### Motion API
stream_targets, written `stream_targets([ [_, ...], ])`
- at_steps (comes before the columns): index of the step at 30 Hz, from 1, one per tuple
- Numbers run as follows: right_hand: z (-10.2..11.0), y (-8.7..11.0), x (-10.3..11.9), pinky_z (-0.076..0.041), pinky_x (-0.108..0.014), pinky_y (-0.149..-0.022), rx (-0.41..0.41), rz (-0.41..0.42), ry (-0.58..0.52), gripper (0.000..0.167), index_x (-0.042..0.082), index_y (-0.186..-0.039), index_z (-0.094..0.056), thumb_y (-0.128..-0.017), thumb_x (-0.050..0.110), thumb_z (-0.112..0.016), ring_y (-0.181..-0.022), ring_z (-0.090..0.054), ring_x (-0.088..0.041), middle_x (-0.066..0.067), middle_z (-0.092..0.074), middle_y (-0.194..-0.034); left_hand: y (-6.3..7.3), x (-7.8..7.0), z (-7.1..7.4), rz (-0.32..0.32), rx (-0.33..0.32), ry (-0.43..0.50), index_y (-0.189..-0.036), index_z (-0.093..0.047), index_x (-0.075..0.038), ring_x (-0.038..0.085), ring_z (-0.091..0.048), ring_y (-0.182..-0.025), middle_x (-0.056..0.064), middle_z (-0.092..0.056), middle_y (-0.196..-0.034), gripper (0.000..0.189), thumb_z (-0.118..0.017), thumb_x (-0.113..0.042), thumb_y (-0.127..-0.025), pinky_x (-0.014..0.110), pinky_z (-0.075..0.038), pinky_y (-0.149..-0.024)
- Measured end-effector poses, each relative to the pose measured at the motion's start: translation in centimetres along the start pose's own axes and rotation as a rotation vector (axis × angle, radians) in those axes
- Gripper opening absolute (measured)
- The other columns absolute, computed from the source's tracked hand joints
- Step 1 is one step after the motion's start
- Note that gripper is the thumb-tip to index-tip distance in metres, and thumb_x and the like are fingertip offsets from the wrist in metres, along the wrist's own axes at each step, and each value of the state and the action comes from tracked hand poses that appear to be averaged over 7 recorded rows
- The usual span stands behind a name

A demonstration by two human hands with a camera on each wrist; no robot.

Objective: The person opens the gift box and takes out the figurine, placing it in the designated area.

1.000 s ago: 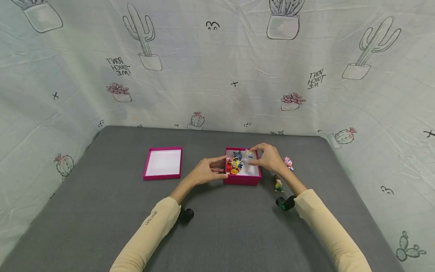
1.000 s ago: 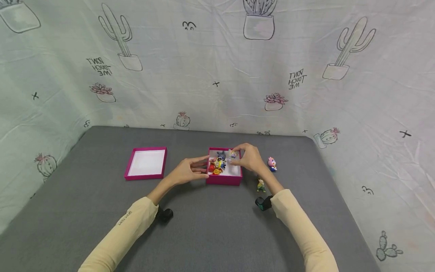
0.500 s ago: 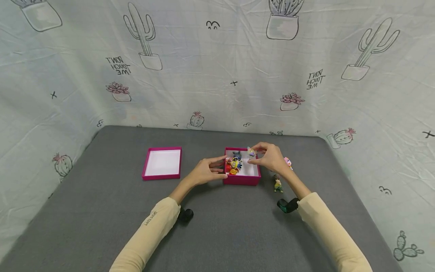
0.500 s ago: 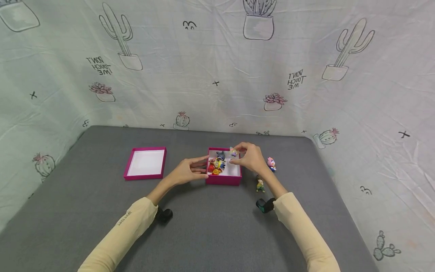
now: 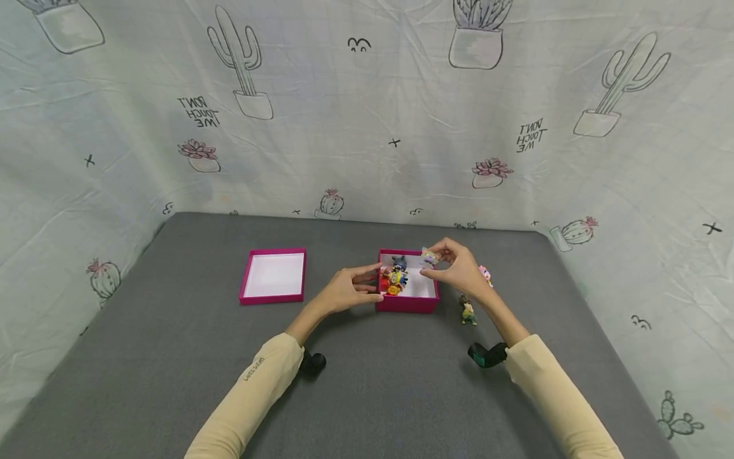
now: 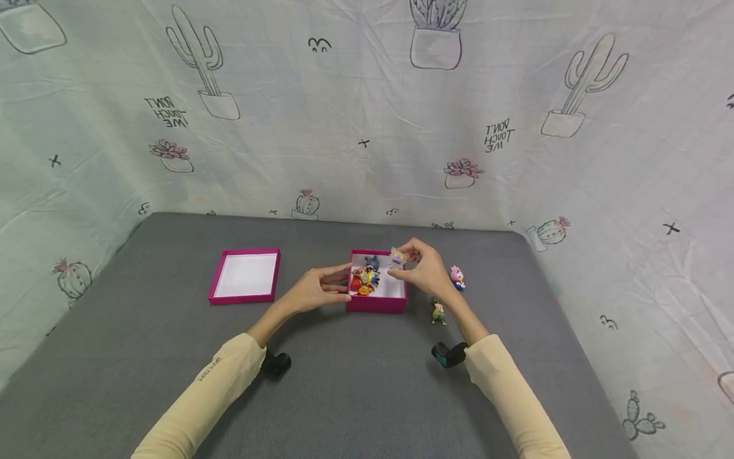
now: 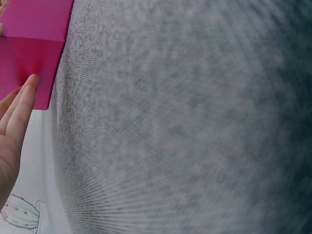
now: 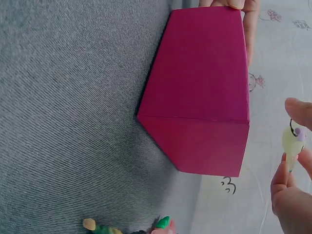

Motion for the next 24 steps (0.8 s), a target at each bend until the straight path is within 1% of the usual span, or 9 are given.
stream_targets([
  [2, 0.0, 0.1, -0.1, -0.049, -0.036, -0.077, 0.008, 0.004, -0.047, 0.039, -0.008, -0.107, -0.060, -0.074, -0.003, -0.079, -0.087, -0.049, -0.031, -0.023, -0.056, -0.099, 0.0, 0.0, 0.0, 0.006, 0.001, 0.001, -0.144, -0.046, -0.015, 0.024, -0.064, -0.108, 0.017, -0.050, -0.139, 0.072, -0.079, -0.016, -0.080, 0.035, -0.053, -0.090],
  [5, 0.1, 0.3, -0.3, -0.049, -0.021, -0.078, 0.018, -0.021, -0.110, 0.039, -0.009, -0.108, -0.058, -0.075, -0.006, -0.078, -0.090, -0.054, -0.022, -0.023, -0.057, -0.105, 0.1, 0.0, 0.0, 0.011, 0.002, 0.005, -0.144, -0.046, -0.015, 0.024, -0.064, -0.108, 0.017, -0.049, -0.140, 0.072, -0.079, -0.016, -0.080, 0.036, -0.053, -0.090],
  [7, 0.2, 0.4, -0.4, -0.049, -0.017, -0.080, 0.024, -0.031, -0.142, 0.039, -0.009, -0.108, -0.057, -0.075, -0.007, -0.077, -0.092, -0.055, -0.016, -0.023, -0.056, -0.111, 0.1, 0.0, 0.1, 0.014, 0.001, 0.006, -0.144, -0.046, -0.015, 0.024, -0.064, -0.108, 0.017, -0.049, -0.139, 0.072, -0.080, -0.016, -0.080, 0.036, -0.053, -0.090],
  [10, 0.4, 0.7, -0.3, -0.049, -0.016, -0.085, 0.028, -0.011, -0.187, 0.040, -0.008, -0.110, -0.058, -0.075, -0.006, -0.077, -0.096, -0.057, -0.009, -0.022, -0.056, -0.116, 0.1, -0.1, 0.1, 0.014, 0.001, 0.007, -0.144, -0.046, -0.015, 0.024, -0.065, -0.107, 0.017, -0.050, -0.139, 0.072, -0.080, -0.015, -0.080, 0.036, -0.053, -0.089],
  [12, 0.6, 0.9, -0.4, -0.049, -0.019, -0.086, 0.026, 0.009, -0.203, 0.040, -0.009, -0.111, -0.058, -0.076, -0.006, -0.077, -0.095, -0.056, -0.010, -0.023, -0.056, -0.116, 0.0, -0.1, 0.1, 0.014, 0.000, 0.009, -0.144, -0.046, -0.015, 0.023, -0.065, -0.107, 0.017, -0.050, -0.139, 0.072, -0.080, -0.015, -0.080, 0.035, -0.053, -0.089],
  [16, 0.8, 1.2, -0.2, -0.049, -0.022, -0.089, 0.029, 0.040, -0.232, 0.037, -0.011, -0.111, -0.058, -0.078, -0.006, -0.075, -0.098, -0.057, -0.008, -0.021, -0.056, -0.116, 0.0, -0.2, 0.1, 0.008, 0.001, 0.015, -0.144, -0.046, -0.013, 0.024, -0.064, -0.108, 0.018, -0.050, -0.138, 0.072, -0.079, -0.014, -0.080, 0.035, -0.054, -0.088],
  [21, 0.8, 1.6, 0.5, -0.049, -0.020, -0.087, 0.047, 0.097, -0.254, 0.036, -0.013, -0.111, -0.058, -0.079, -0.008, -0.074, -0.096, -0.057, -0.009, -0.022, -0.057, -0.115, 0.0, -0.3, 0.1, 0.005, 0.006, 0.017, -0.144, -0.046, -0.013, 0.024, -0.064, -0.108, 0.018, -0.050, -0.138, 0.072, -0.079, -0.015, -0.080, 0.035, -0.053, -0.089],
  [24, 1.0, 1.9, 0.7, -0.050, -0.021, -0.084, 0.047, 0.103, -0.274, 0.037, -0.013, -0.110, -0.059, -0.077, -0.010, -0.074, -0.094, -0.058, -0.010, -0.020, -0.060, -0.113, 0.0, -0.3, 0.1, 0.008, 0.005, 0.013, -0.144, -0.046, -0.013, 0.024, -0.064, -0.108, 0.018, -0.050, -0.139, 0.072, -0.079, -0.016, -0.080, 0.035, -0.053, -0.089],
])
Point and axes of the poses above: each hand's wrist, its own y-axis away from the middle knuckle, its own z-axis out of the back of the hand, x = y × z, the point moved 10 cm from there along -y, towards the middle knuckle
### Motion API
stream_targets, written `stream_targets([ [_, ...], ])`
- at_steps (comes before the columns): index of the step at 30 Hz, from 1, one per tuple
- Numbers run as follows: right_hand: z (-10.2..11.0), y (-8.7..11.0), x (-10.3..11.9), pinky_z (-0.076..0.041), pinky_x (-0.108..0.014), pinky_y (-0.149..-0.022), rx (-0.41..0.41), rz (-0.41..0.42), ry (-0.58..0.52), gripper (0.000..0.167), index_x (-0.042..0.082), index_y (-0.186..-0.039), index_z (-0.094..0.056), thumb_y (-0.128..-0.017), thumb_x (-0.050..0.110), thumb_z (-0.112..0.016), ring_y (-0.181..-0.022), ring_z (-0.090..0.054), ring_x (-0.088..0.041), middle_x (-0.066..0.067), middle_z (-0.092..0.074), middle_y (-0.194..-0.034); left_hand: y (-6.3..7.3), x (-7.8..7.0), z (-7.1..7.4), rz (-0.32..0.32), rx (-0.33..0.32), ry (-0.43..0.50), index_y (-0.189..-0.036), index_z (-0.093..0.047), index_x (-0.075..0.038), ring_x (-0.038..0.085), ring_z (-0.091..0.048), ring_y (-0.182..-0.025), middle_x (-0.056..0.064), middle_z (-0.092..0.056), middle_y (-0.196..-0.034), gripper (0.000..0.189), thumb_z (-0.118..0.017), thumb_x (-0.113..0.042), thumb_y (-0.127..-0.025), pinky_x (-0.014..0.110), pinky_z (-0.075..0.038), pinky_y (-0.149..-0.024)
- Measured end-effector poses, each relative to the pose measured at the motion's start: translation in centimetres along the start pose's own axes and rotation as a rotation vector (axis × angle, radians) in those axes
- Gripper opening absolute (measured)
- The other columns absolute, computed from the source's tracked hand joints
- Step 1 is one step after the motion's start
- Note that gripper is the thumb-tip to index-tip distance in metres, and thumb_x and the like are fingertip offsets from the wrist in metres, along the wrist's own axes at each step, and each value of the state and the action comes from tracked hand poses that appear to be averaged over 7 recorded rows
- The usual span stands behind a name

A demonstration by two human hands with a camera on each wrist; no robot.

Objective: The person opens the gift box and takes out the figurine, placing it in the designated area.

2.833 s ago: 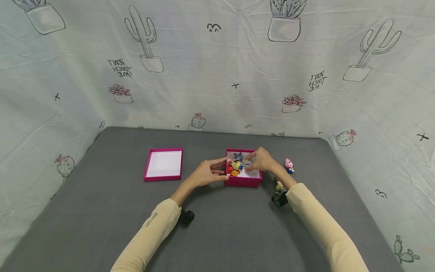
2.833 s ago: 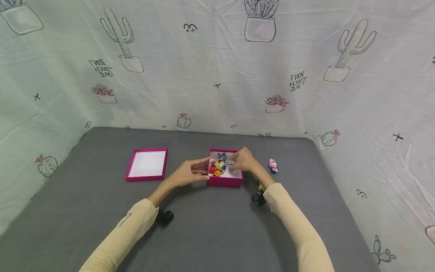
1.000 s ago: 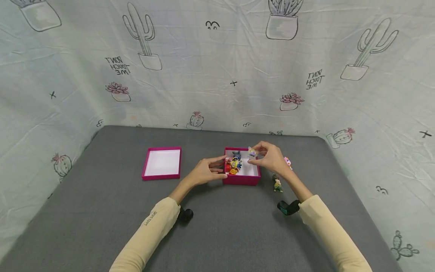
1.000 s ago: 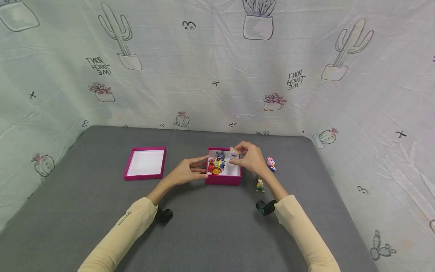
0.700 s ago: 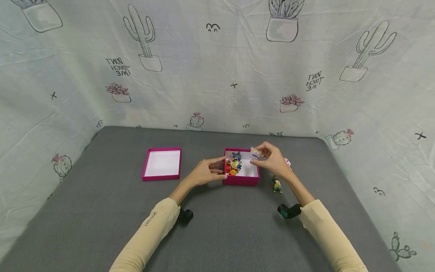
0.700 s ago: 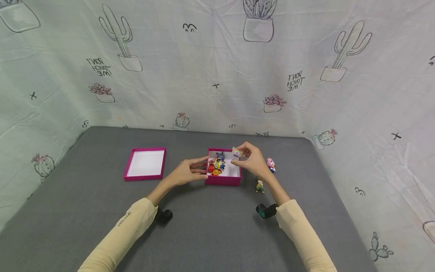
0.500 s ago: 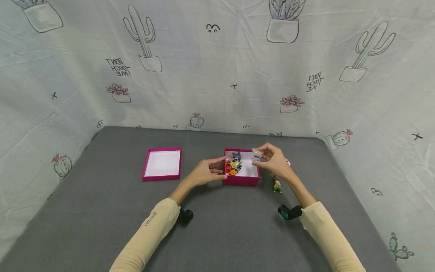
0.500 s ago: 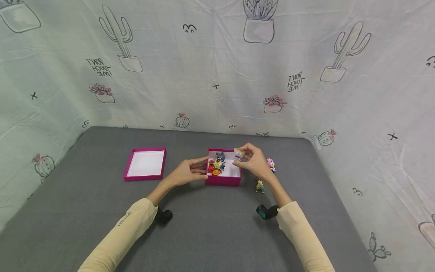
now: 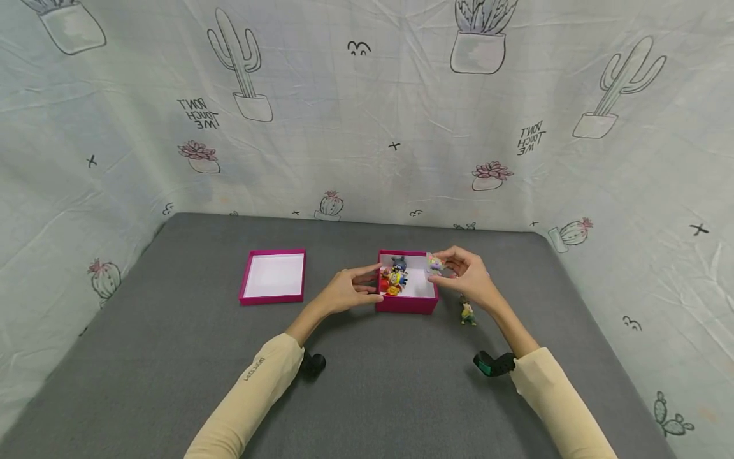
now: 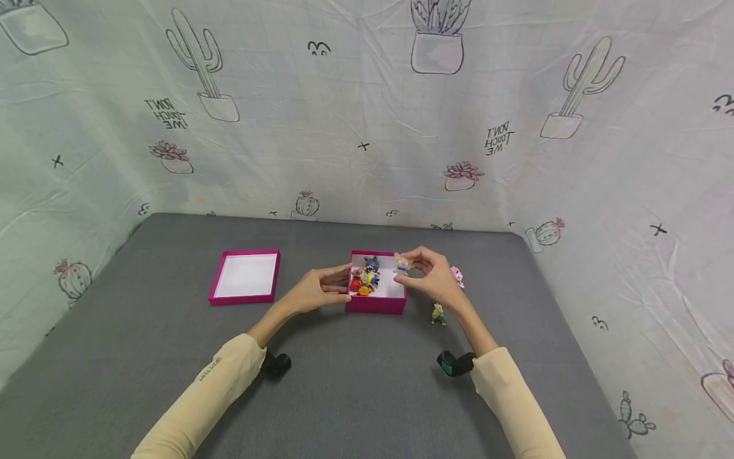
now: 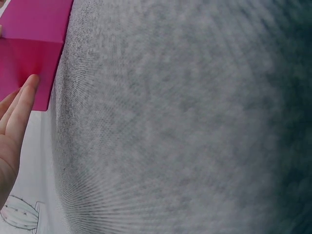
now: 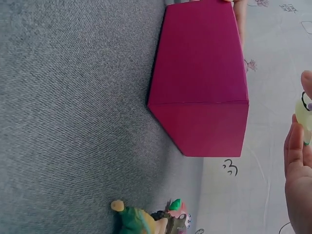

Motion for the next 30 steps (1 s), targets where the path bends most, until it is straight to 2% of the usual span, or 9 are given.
stream_targets([
  [4, 0.3, 0.5, -0.1, -0.053, -0.023, -0.081, -0.011, -0.019, -0.015, 0.036, -0.012, -0.108, -0.061, -0.075, -0.010, -0.076, -0.091, -0.061, -0.011, -0.019, -0.062, -0.111, -0.1, 0.1, 0.1, 0.000, -0.007, -0.008, -0.144, -0.046, -0.014, 0.024, -0.064, -0.108, 0.017, -0.049, -0.140, 0.071, -0.079, -0.016, -0.081, 0.035, -0.053, -0.090],
  [11, 0.8, 1.5, -0.2, -0.052, -0.020, -0.074, -0.008, -0.046, 0.006, 0.038, -0.012, -0.109, -0.062, -0.074, -0.008, -0.077, -0.087, -0.061, -0.011, -0.017, -0.063, -0.112, 0.0, 0.2, 0.1, -0.012, 0.001, -0.007, -0.144, -0.046, -0.013, 0.025, -0.064, -0.109, 0.018, -0.048, -0.140, 0.071, -0.079, -0.015, -0.081, 0.036, -0.053, -0.090],
  [18, 1.1, 2.6, 0.2, -0.050, -0.019, -0.068, 0.002, -0.026, 0.017, 0.040, -0.012, -0.109, -0.062, -0.072, -0.010, -0.078, -0.081, -0.058, -0.007, -0.017, -0.064, -0.111, 0.1, 0.2, 0.2, -0.016, -0.003, -0.004, -0.144, -0.046, -0.012, 0.025, -0.064, -0.108, 0.019, -0.048, -0.140, 0.071, -0.078, -0.016, -0.081, 0.035, -0.053, -0.089],
  [24, 1.2, 3.4, 0.7, -0.053, -0.024, -0.083, 0.014, 0.014, 0.029, 0.042, -0.012, -0.109, -0.062, -0.071, -0.011, -0.078, -0.093, -0.063, -0.009, -0.016, -0.065, -0.110, 0.0, 0.3, 0.2, -0.009, -0.006, -0.012, -0.144, -0.046, -0.013, 0.024, -0.064, -0.108, 0.018, -0.049, -0.139, 0.071, -0.079, -0.016, -0.081, 0.036, -0.053, -0.090],
  [30, 1.4, 4.2, 0.7, -0.052, -0.022, -0.086, 0.023, 0.002, 0.008, 0.042, -0.012, -0.109, -0.062, -0.070, -0.011, -0.078, -0.099, -0.062, -0.010, -0.017, -0.063, -0.111, 0.0, 0.3, 0.0, -0.011, 0.001, -0.017, -0.144, -0.045, -0.012, 0.025, -0.064, -0.109, 0.019, -0.048, -0.140, 0.072, -0.079, -0.017, -0.081, 0.036, -0.052, -0.090],
])
Point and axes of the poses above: each hand's wrist, its own y-axis away from the middle knuckle, its own z-axis out of the back of the hand, x = y × z, the point moved 10 cm from there along -y, towards the middle knuckle
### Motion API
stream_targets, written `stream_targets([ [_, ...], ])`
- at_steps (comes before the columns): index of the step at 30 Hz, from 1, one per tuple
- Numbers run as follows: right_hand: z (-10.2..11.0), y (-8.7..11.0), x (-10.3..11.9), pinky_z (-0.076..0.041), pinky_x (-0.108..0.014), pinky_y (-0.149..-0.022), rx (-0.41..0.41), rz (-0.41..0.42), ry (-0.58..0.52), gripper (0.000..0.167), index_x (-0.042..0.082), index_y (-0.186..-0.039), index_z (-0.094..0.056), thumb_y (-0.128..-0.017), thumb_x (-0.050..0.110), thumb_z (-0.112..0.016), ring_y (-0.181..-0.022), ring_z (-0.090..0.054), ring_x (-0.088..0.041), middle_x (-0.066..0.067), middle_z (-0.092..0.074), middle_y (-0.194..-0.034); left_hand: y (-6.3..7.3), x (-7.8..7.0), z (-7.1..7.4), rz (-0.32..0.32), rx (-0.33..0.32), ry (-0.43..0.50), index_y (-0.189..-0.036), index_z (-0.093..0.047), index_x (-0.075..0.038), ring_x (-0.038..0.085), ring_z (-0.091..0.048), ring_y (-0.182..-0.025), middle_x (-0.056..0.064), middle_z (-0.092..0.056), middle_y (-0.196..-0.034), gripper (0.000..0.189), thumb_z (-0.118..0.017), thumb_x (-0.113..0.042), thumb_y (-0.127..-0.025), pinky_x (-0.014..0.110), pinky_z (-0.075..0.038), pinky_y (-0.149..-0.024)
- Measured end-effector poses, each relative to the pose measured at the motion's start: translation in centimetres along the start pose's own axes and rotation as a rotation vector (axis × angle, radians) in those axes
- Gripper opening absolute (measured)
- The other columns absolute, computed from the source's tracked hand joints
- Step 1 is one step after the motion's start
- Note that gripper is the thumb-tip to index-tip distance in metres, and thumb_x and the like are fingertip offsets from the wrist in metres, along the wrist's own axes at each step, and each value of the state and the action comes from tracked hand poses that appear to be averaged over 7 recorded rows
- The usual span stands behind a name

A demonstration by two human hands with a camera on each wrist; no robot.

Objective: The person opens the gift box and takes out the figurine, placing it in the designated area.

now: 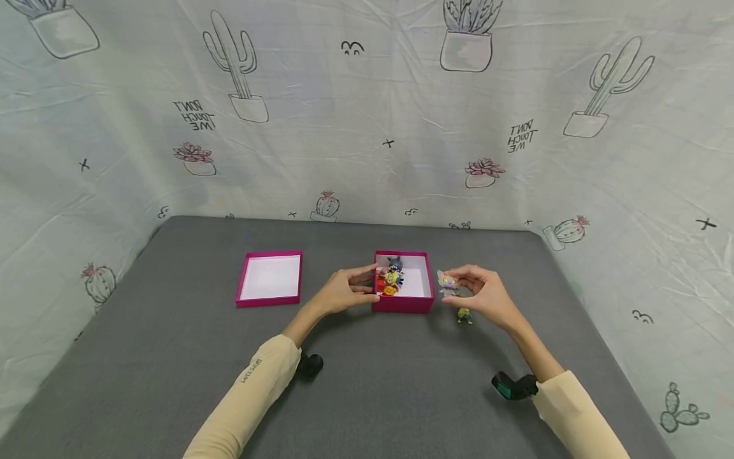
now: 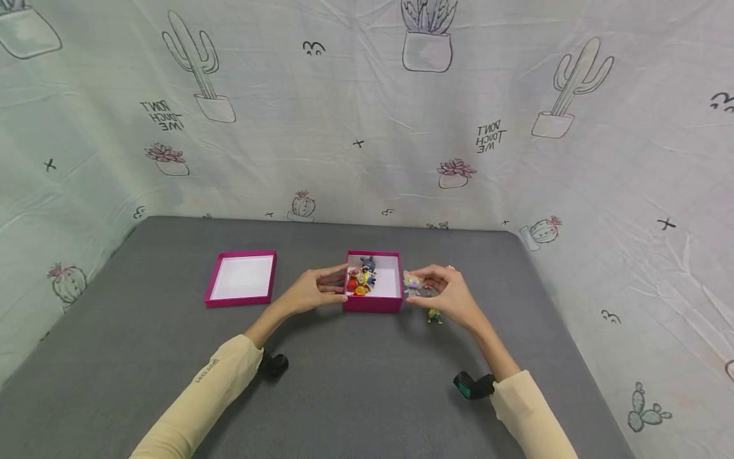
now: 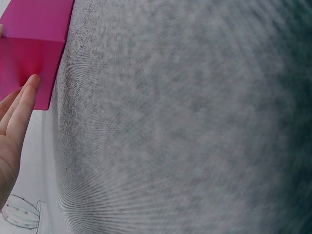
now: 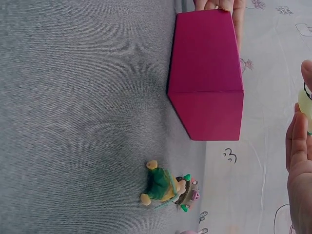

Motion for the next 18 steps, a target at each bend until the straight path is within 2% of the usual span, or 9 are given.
stream_targets([
  [4, 0.3, 0.5, -0.2, -0.053, -0.025, -0.087, -0.003, -0.021, -0.014, 0.043, -0.012, -0.110, -0.062, -0.069, -0.013, -0.078, -0.103, -0.062, -0.010, -0.014, -0.064, -0.111, 0.1, -0.1, -0.1, -0.008, 0.009, 0.012, -0.144, -0.044, -0.011, 0.027, -0.063, -0.109, 0.020, -0.047, -0.141, 0.072, -0.078, -0.017, -0.081, 0.037, -0.052, -0.090],
  [9, 1.3, 1.4, -0.8, -0.052, -0.026, -0.088, -0.001, -0.042, -0.049, 0.045, -0.016, -0.112, -0.059, -0.070, -0.014, -0.077, -0.100, -0.063, -0.009, -0.006, -0.066, -0.111, 0.1, -0.4, -0.2, -0.025, 0.015, 0.017, -0.144, -0.044, -0.010, 0.027, -0.063, -0.109, 0.021, -0.047, -0.140, 0.072, -0.078, -0.017, -0.081, 0.037, -0.053, -0.090],
  [16, 2.7, 2.5, -1.7, -0.050, -0.025, -0.092, 0.013, -0.032, -0.070, 0.043, -0.017, -0.112, -0.058, -0.072, -0.015, -0.075, -0.102, -0.063, -0.010, -0.009, -0.065, -0.113, 0.1, -0.2, -0.1, -0.015, 0.009, 0.003, -0.145, -0.045, -0.013, 0.025, -0.064, -0.109, 0.019, -0.047, -0.141, 0.072, -0.079, -0.017, -0.081, 0.036, -0.052, -0.090],
  [18, 3.2, 2.8, -2.1, -0.050, -0.024, -0.092, 0.011, -0.048, -0.060, 0.042, -0.014, -0.112, -0.059, -0.073, -0.013, -0.076, -0.103, -0.062, -0.009, -0.007, -0.065, -0.113, 0.3, -0.6, -0.1, -0.011, 0.012, 0.000, -0.145, -0.044, -0.012, 0.027, -0.063, -0.110, 0.020, -0.047, -0.141, 0.072, -0.078, -0.015, -0.081, 0.037, -0.052, -0.091],
])
Point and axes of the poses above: each hand's wrist, its own y-axis away from the middle knuckle, its own z-axis out of the back of the hand, x = y × z, the point moved 10 cm from there along -y, towards the middle knuckle
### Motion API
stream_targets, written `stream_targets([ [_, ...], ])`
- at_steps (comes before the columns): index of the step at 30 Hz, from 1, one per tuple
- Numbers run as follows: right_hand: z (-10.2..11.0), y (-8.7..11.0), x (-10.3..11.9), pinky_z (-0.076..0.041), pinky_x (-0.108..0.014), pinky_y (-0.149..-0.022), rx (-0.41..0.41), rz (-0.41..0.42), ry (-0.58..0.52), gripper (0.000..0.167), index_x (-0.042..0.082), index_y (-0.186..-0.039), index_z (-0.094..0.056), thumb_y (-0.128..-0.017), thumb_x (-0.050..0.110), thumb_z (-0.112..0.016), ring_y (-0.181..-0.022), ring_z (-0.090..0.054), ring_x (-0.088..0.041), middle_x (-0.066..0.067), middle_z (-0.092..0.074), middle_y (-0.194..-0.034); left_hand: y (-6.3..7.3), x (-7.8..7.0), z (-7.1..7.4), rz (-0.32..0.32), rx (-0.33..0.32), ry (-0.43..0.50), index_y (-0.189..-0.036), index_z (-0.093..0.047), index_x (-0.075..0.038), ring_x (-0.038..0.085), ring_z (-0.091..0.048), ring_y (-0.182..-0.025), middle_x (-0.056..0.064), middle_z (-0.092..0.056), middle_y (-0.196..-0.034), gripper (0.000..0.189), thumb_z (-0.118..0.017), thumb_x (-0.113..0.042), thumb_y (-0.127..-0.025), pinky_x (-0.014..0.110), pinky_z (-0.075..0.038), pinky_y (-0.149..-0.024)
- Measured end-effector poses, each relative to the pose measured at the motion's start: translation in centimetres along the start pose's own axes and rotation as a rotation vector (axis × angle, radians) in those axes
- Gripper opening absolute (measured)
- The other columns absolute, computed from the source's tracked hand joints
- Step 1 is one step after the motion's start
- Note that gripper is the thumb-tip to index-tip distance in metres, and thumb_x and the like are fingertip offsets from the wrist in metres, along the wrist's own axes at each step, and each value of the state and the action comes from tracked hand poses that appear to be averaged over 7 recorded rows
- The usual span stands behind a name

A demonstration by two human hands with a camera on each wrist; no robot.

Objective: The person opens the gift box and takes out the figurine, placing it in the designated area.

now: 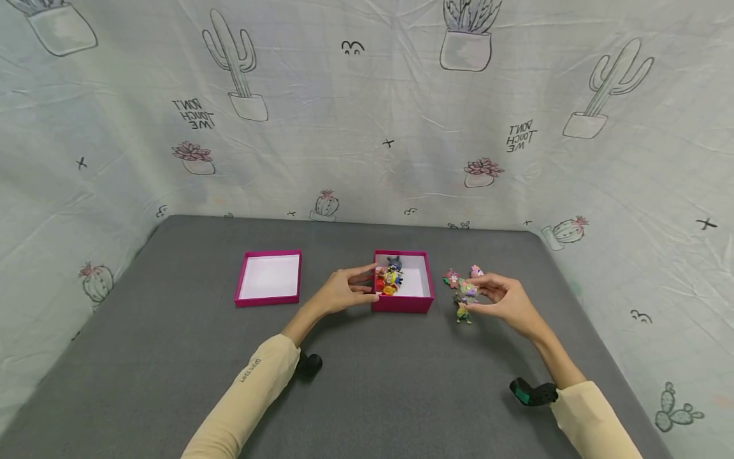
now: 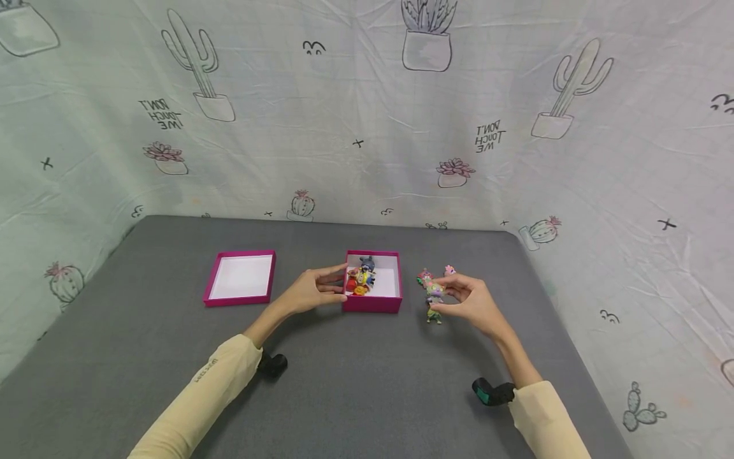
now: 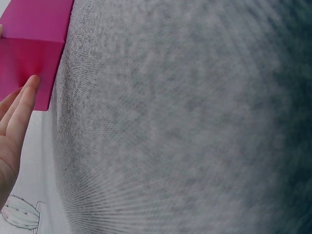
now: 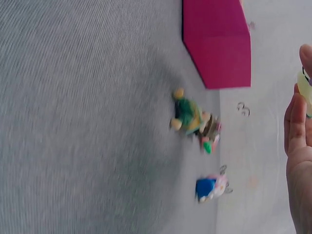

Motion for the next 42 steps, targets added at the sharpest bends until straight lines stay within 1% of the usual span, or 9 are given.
stream_targets([
  [5, 1.7, 0.3, -1.1, -0.050, -0.024, -0.091, -0.007, -0.046, 0.014, 0.042, -0.011, -0.114, -0.060, -0.074, -0.010, -0.076, -0.103, -0.062, -0.008, -0.003, -0.064, -0.115, -0.1, 0.0, 0.1, 0.014, 0.000, 0.008, -0.145, -0.044, -0.013, 0.027, -0.063, -0.110, 0.019, -0.047, -0.141, 0.072, -0.078, -0.014, -0.081, 0.038, -0.052, -0.091],
  [6, 2.0, 0.4, -1.4, -0.050, -0.023, -0.090, -0.010, -0.056, 0.018, 0.042, -0.011, -0.114, -0.060, -0.075, -0.010, -0.075, -0.103, -0.062, -0.007, -0.002, -0.064, -0.115, -0.3, 0.5, 0.1, 0.015, -0.004, 0.008, -0.144, -0.045, -0.014, 0.024, -0.064, -0.109, 0.018, -0.048, -0.141, 0.072, -0.079, -0.015, -0.081, 0.036, -0.052, -0.091],
  [9, 2.9, 0.6, -2.4, -0.051, -0.021, -0.088, -0.014, -0.096, 0.051, 0.041, -0.012, -0.115, -0.059, -0.076, -0.010, -0.074, -0.101, -0.062, -0.006, 0.000, -0.064, -0.112, -0.4, 0.5, 0.1, 0.019, -0.005, 0.010, -0.144, -0.045, -0.015, 0.024, -0.064, -0.108, 0.017, -0.049, -0.140, 0.072, -0.079, -0.015, -0.081, 0.036, -0.052, -0.090],
  [17, 4.3, 1.2, -4.6, -0.053, -0.020, -0.083, 0.016, -0.190, 0.108, 0.045, -0.014, -0.116, -0.058, -0.076, -0.005, -0.077, -0.097, -0.063, -0.005, 0.002, -0.065, -0.108, -0.4, 0.6, 0.1, 0.022, -0.011, 0.003, -0.144, -0.045, -0.014, 0.024, -0.064, -0.109, 0.017, -0.049, -0.140, 0.072, -0.079, -0.016, -0.081, 0.036, -0.052, -0.091],
  [20, 4.9, 1.3, -5.1, -0.054, -0.020, -0.080, 0.015, -0.222, 0.125, 0.044, -0.012, -0.115, -0.060, -0.076, -0.003, -0.078, -0.096, -0.063, -0.006, 0.000, -0.067, -0.107, -0.4, 0.5, 0.2, 0.019, -0.012, 0.006, -0.145, -0.045, -0.014, 0.025, -0.064, -0.109, 0.017, -0.049, -0.140, 0.072, -0.079, -0.015, -0.081, 0.037, -0.052, -0.091],
  [25, 5.2, 1.4, -6.1, -0.055, -0.021, -0.074, 0.072, -0.284, 0.141, 0.042, -0.012, -0.114, -0.061, -0.078, 0.000, -0.077, -0.091, -0.064, -0.006, -0.007, -0.068, -0.110, -0.4, 0.4, 0.2, 0.021, -0.010, 0.008, -0.144, -0.045, -0.014, 0.025, -0.064, -0.109, 0.017, -0.048, -0.140, 0.072, -0.079, -0.016, -0.081, 0.037, -0.052, -0.091],
  [31, 5.3, 1.6, -7.5, -0.054, -0.020, -0.081, 0.125, -0.331, 0.160, 0.044, -0.010, -0.117, -0.060, -0.079, 0.003, -0.077, -0.095, -0.064, -0.007, -0.017, -0.065, -0.114, -0.3, 0.4, 0.1, 0.017, -0.006, 0.014, -0.144, -0.045, -0.013, 0.026, -0.063, -0.110, 0.017, -0.049, -0.140, 0.072, -0.079, -0.015, -0.081, 0.037, -0.052, -0.091],
  [38, 4.9, 1.6, -8.2, -0.052, -0.019, -0.085, 0.161, -0.341, 0.157, 0.047, -0.010, -0.120, -0.059, -0.079, 0.002, -0.077, -0.102, -0.063, -0.006, -0.022, -0.063, -0.117, -0.3, 0.4, 0.1, 0.010, -0.004, 0.010, -0.144, -0.045, -0.013, 0.025, -0.063, -0.110, 0.017, -0.049, -0.140, 0.072, -0.079, -0.015, -0.081, 0.037, -0.052, -0.091],
  [42, 4.8, 1.4, -8.1, -0.052, -0.019, -0.083, 0.170, -0.320, 0.222, 0.046, -0.009, -0.118, -0.061, -0.077, 0.004, -0.079, -0.100, -0.063, -0.005, -0.025, -0.061, -0.118, -0.3, 0.4, 0.1, 0.015, -0.004, 0.009, -0.144, -0.045, -0.013, 0.025, -0.063, -0.110, 0.017, -0.049, -0.140, 0.072, -0.079, -0.016, -0.081, 0.037, -0.052, -0.091],
])
Point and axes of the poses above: each hand's wrist, its own y-axis away from the middle knuckle, its own z-axis out of the back of the hand, x = y × z, the point moved 10 cm from there along -y, towards the middle knuckle
